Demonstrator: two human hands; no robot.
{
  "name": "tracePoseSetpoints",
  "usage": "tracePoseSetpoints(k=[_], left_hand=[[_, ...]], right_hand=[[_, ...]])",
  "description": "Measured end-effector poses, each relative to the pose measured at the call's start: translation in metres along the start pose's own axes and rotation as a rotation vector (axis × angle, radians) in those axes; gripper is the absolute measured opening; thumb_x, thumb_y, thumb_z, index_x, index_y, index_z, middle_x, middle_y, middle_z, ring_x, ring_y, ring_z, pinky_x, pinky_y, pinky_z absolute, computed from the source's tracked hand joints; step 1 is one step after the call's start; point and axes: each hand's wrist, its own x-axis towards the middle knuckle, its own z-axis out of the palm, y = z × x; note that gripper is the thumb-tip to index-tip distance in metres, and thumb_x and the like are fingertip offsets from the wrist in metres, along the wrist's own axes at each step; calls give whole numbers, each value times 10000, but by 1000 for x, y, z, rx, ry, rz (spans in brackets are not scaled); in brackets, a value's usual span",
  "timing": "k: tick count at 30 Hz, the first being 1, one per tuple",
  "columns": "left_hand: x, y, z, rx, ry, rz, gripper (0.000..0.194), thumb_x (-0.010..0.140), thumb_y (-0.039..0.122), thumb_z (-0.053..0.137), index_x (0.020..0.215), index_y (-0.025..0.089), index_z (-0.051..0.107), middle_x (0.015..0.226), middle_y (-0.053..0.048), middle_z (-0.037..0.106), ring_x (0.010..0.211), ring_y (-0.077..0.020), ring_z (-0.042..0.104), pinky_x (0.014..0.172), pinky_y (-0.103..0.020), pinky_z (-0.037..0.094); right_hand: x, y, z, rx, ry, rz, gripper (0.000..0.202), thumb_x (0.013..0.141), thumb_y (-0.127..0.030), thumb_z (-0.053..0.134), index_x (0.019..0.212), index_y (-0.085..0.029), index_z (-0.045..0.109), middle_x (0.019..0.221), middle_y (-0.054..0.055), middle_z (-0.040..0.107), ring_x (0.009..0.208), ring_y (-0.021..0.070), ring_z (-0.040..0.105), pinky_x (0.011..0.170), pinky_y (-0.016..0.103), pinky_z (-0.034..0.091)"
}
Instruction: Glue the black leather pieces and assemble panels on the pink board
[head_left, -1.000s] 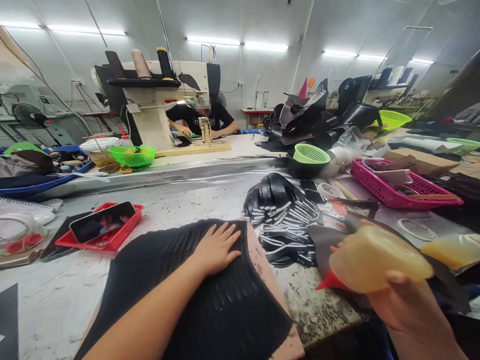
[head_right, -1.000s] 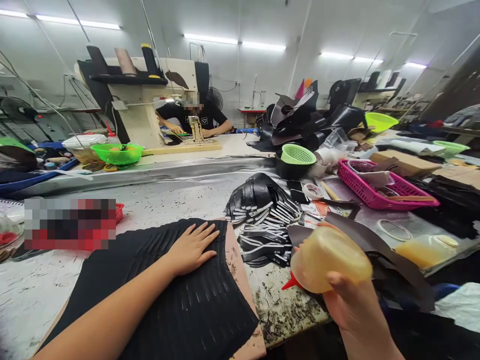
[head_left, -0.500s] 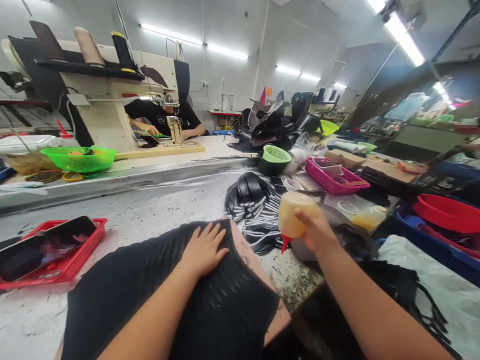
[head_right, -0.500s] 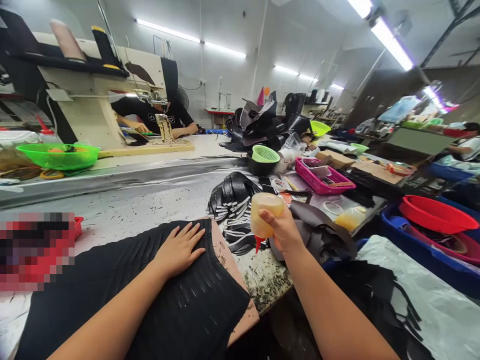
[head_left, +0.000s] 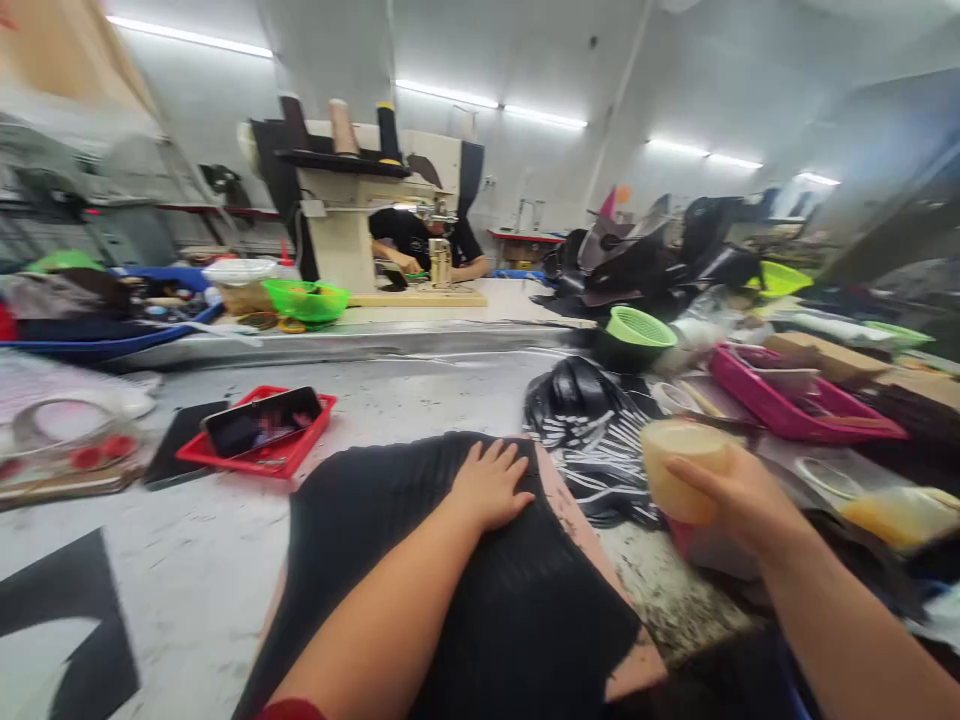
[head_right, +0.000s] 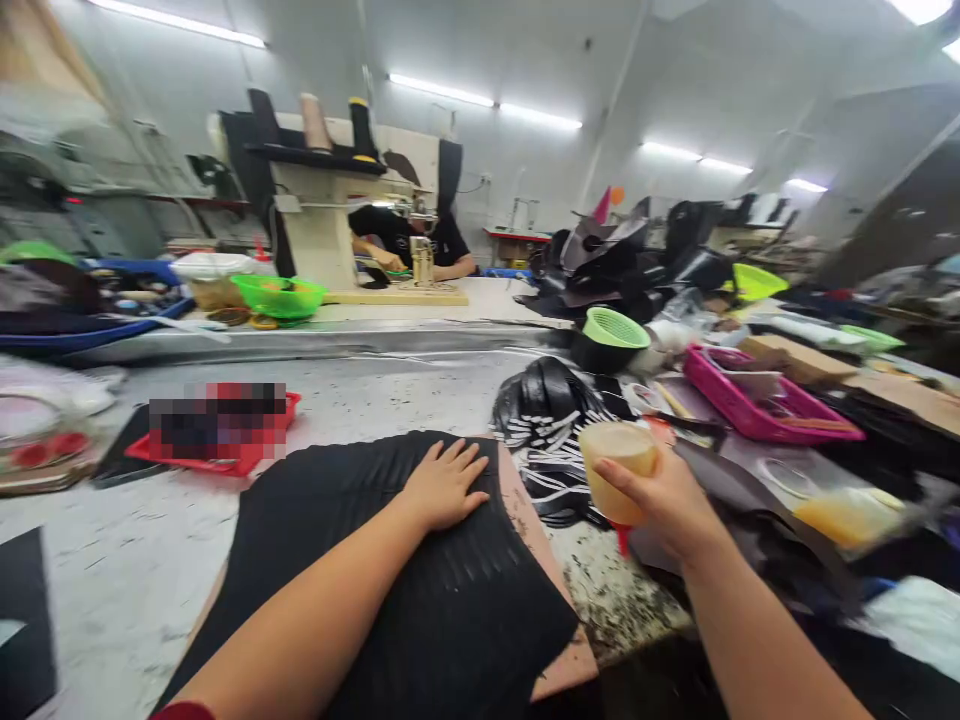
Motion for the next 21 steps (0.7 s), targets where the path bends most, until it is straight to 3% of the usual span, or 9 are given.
tracePoseSetpoints(k=[5, 13, 18, 21], left_hand=[[-5, 3, 2, -7, -35, -8, 599, 872, 540, 304, 1362, 196, 315, 1449, -77, 250, 1338, -272, 179, 1073, -520, 144], [-5, 5, 2, -2, -45, -10, 597, 880, 538, 282, 1366, 192, 305, 1457, -74, 230, 1340, -281, 165, 1074, -524, 132], [-5, 6, 1, 8, -52, -18, 591, 881, 534, 288, 1366, 197, 305, 1458, -66, 227, 1342, -276, 159, 1076, -515, 135], [-6, 7, -1, 11, -51, -20, 583, 881, 529, 297, 1363, 202, 311, 1457, -66, 230, 1341, -273, 168, 1077, -512, 139]], right_hand=[[-5, -7, -2, -308, -84, 15, 563, 219, -459, 781, 728, -262, 645, 660, 82, 682, 578, 288, 617, 449, 359, 451], [-2, 8, -5, -652, -87, -243, 686, 95, -448, 781, 763, -343, 664, 602, 18, 644, 532, 305, 586, 473, 417, 470], [-12, -4, -4, -627, -124, -185, 542, 172, -504, 771, 680, -346, 667, 598, 45, 666, 565, 337, 607, 542, 472, 470], [-18, -11, -7, -534, -66, -95, 501, 195, -539, 756, 649, -350, 660, 635, 62, 678, 605, 350, 614, 603, 517, 458]])
